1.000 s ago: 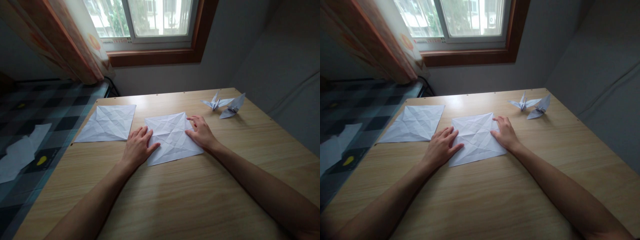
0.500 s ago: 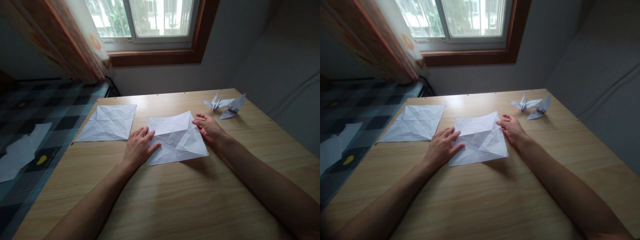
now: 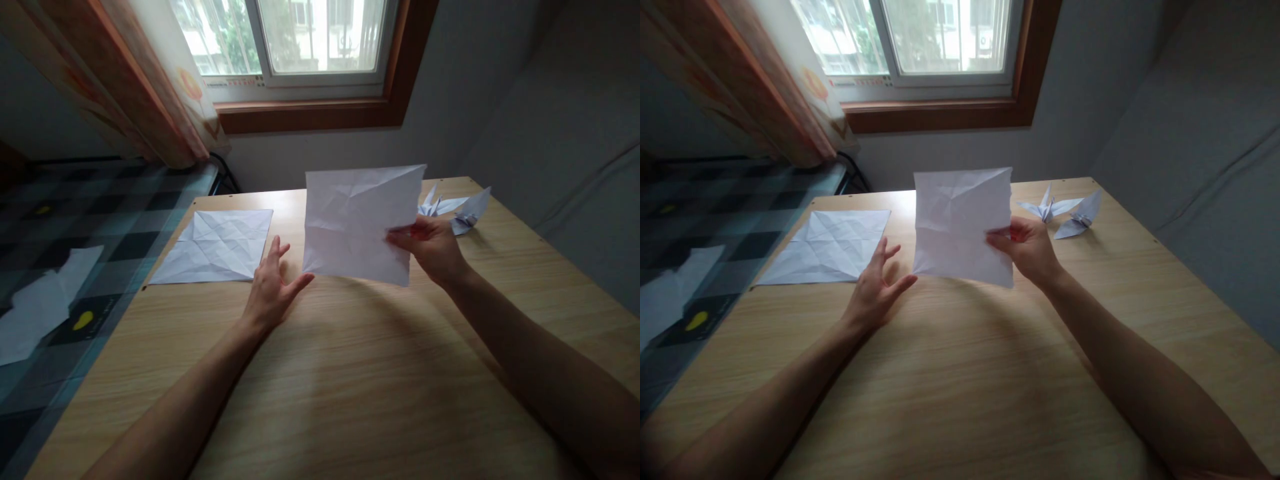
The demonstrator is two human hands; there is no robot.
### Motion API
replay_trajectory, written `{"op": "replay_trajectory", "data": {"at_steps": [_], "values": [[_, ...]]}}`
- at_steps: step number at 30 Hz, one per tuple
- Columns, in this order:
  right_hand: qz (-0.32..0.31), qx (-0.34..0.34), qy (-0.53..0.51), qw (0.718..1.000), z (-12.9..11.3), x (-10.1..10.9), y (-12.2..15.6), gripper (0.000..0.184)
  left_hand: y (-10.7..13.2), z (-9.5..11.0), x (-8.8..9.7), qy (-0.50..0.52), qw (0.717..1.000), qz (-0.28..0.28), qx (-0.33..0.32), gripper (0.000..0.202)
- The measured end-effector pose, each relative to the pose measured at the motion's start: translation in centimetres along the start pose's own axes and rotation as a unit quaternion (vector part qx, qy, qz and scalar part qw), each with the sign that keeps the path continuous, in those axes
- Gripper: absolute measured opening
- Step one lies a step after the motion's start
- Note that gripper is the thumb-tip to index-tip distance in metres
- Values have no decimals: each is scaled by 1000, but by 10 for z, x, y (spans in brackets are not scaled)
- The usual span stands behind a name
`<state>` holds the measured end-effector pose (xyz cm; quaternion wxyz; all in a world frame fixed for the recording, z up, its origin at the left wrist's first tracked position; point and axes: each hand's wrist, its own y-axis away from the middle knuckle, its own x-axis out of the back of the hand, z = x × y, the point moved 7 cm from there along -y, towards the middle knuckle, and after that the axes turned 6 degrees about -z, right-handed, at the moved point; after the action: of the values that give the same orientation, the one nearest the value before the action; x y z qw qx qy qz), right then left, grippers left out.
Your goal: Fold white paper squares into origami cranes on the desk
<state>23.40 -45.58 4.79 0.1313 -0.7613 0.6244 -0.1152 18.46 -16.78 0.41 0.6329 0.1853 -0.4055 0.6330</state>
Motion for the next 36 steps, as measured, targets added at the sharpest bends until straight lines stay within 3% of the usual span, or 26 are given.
{"op": "replay_trajectory", "data": {"at_steps": [3, 5, 9, 11, 14, 16, 19, 21, 23, 28, 33, 36], "values": [[23, 115, 69, 991, -31, 4, 3, 12, 1, 2, 5, 32, 998, 42, -17, 104], [-15, 153, 100, 983, -41, -2, 5, 9, 2, 6, 8, 42, 996, 72, -41, 110], [-158, 148, 134, 967, -24, -22, 9, 4, 4, 5, 12, 42, 991, 113, -61, 119], [-183, 115, 139, 967, -2, -22, 10, 9, 4, 2, 12, 45, 990, 114, -69, 117], [-211, 38, 135, 967, 34, -18, 12, 14, 3, 2, 10, 40, 993, 69, -87, 103], [-242, 8, 147, 959, 49, -16, 15, 14, 1, 5, 3, 9, 994, -6, -106, 80], [-283, 14, 180, 942, 54, -15, 17, 17, 2, 14, -10, -49, 979, -127, -149, 47], [-300, 30, 211, 930, 53, -16, 17, 30, 3, 17, -15, -80, 969, -165, -165, 41], [-310, 45, 256, 914, 52, -16, 18, 35, 3, 17, -16, -103, 965, -175, -164, 42], [-310, 89, 326, 889, 50, -16, 21, 25, 4, 19, -15, -87, 964, -177, -177, 43], [-274, 89, 307, 907, 48, -11, 20, 27, 4, 26, -9, -68, 970, -149, -178, 31], [-254, 79, 273, 924, 41, -10, 20, 25, 5, 30, -3, -67, 979, -99, -164, 23]]}}
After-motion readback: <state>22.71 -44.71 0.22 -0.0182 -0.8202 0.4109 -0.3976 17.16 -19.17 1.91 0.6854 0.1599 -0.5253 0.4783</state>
